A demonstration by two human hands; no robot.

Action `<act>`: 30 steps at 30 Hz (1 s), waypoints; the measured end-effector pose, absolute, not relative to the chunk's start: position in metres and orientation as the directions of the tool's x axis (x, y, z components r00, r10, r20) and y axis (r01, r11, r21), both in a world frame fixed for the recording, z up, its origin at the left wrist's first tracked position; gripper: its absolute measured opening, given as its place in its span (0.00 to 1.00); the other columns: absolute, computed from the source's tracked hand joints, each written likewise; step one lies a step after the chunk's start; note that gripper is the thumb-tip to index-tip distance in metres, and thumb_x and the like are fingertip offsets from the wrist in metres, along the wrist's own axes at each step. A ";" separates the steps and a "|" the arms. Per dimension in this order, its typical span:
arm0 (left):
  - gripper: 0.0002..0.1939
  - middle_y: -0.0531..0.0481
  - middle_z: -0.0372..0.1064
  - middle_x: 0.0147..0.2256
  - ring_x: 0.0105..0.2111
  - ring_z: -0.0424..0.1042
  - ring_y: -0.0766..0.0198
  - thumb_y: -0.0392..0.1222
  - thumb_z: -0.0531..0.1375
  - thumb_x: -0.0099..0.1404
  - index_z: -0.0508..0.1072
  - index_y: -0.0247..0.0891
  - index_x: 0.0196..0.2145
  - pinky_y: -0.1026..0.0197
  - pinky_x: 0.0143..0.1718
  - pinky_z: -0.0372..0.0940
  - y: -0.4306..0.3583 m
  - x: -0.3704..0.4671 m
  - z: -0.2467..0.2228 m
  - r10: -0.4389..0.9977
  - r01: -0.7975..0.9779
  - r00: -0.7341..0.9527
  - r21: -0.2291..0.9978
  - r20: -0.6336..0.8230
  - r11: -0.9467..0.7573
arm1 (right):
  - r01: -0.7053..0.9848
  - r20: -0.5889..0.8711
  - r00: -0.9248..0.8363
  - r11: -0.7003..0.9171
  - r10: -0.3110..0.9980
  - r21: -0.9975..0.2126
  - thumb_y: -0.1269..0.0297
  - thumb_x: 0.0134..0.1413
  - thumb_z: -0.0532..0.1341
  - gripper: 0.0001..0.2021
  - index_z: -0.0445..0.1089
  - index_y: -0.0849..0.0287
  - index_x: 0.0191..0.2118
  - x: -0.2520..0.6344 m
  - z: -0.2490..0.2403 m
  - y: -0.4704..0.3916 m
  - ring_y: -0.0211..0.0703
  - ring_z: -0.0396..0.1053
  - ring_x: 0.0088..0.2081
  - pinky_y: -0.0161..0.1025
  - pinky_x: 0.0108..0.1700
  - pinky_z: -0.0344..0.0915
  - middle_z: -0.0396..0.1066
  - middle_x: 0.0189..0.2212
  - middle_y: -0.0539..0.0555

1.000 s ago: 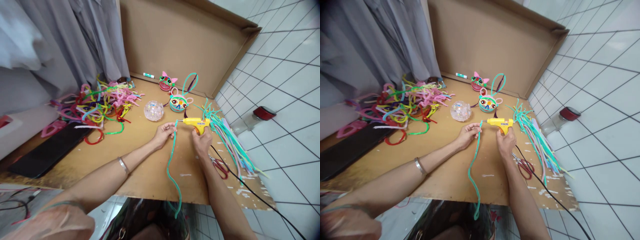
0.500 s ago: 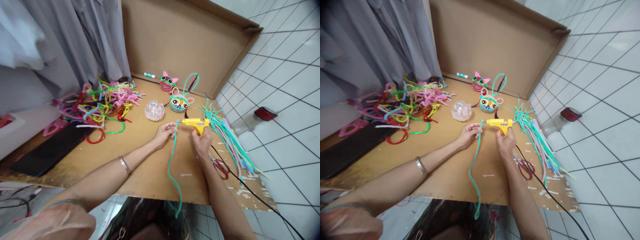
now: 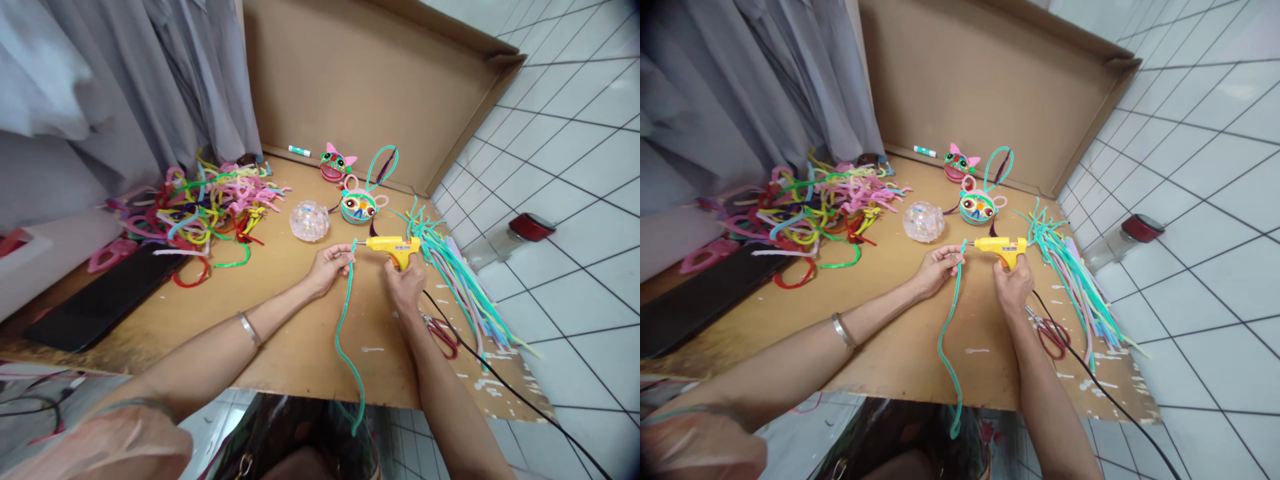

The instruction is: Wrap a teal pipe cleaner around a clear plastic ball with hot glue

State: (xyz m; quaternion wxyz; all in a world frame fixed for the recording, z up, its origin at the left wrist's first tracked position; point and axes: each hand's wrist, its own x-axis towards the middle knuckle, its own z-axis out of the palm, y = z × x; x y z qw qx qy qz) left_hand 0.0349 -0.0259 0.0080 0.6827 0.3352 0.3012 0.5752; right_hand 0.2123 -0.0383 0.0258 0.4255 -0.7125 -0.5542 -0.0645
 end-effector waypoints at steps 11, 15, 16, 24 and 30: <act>0.20 0.53 0.73 0.23 0.17 0.62 0.76 0.40 0.74 0.44 0.75 0.32 0.34 0.69 0.21 0.56 -0.027 0.035 0.009 0.983 -0.573 0.180 0.808 -0.040 0.138 | 0.826 0.575 0.407 -0.017 0.710 -0.563 0.50 0.47 0.55 0.17 0.69 0.58 0.36 0.213 0.028 -0.038 0.48 0.65 0.29 0.42 0.34 0.60 0.72 0.29 0.56; 0.19 0.54 0.73 0.24 0.18 0.62 0.76 0.41 0.74 0.46 0.74 0.32 0.34 0.69 0.22 0.56 -0.026 0.034 0.007 0.983 -0.563 0.181 0.817 -0.026 0.125 | 0.828 0.551 0.390 -0.019 0.738 -0.561 0.51 0.47 0.55 0.17 0.69 0.58 0.37 0.212 0.027 -0.038 0.48 0.66 0.30 0.42 0.35 0.60 0.71 0.29 0.56; 0.19 0.54 0.73 0.24 0.18 0.62 0.76 0.41 0.74 0.46 0.74 0.33 0.34 0.70 0.22 0.56 -0.026 0.034 0.007 0.984 -0.564 0.178 0.817 -0.026 0.123 | 0.829 0.546 0.386 -0.020 0.743 -0.558 0.51 0.46 0.55 0.17 0.69 0.58 0.37 0.212 0.027 -0.038 0.48 0.66 0.29 0.42 0.35 0.61 0.71 0.29 0.56; 0.19 0.54 0.73 0.23 0.18 0.62 0.76 0.41 0.74 0.45 0.75 0.32 0.33 0.69 0.21 0.56 -0.027 0.034 0.010 0.984 -0.569 0.173 0.812 -0.037 0.131 | 0.831 0.556 0.388 -0.017 0.735 -0.557 0.52 0.47 0.56 0.18 0.71 0.59 0.38 0.212 0.025 -0.037 0.49 0.67 0.29 0.43 0.36 0.62 0.72 0.28 0.56; 0.19 0.54 0.73 0.23 0.18 0.62 0.76 0.40 0.75 0.44 0.75 0.32 0.33 0.69 0.21 0.56 -0.027 0.034 0.010 0.983 -0.567 0.176 0.811 -0.049 0.142 | 0.824 0.548 0.402 -0.029 0.733 -0.565 0.53 0.47 0.56 0.17 0.71 0.59 0.38 0.211 0.027 -0.039 0.49 0.67 0.30 0.43 0.36 0.62 0.73 0.29 0.57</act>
